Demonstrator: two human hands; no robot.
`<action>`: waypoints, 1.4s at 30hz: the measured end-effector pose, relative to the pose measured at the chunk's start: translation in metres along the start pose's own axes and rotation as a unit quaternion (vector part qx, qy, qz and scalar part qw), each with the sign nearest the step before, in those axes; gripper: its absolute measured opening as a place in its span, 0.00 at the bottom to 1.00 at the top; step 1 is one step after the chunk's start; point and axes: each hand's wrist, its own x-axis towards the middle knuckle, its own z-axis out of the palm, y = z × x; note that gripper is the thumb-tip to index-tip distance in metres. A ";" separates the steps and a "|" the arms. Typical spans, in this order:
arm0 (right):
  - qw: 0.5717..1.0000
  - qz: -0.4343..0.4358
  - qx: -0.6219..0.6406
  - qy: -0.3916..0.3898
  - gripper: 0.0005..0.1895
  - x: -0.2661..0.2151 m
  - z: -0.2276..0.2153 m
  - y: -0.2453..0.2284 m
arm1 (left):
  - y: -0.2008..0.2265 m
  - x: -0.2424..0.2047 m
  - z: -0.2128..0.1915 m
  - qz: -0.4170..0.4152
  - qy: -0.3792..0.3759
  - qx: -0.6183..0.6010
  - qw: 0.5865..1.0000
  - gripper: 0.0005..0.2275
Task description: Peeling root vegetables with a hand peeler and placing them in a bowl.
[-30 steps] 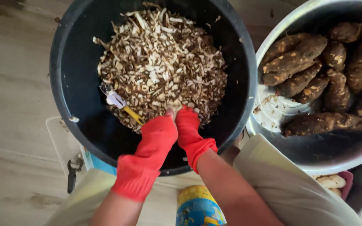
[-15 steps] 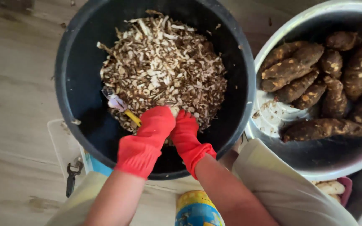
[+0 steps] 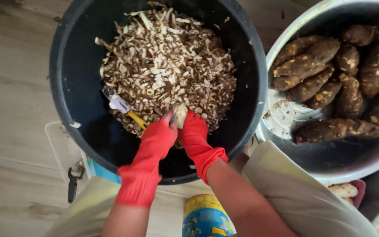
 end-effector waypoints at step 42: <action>0.413 0.118 0.856 -0.287 0.40 -0.028 -0.373 -0.028 | -0.005 -0.109 -0.089 0.243 0.216 -0.380 0.866 0.20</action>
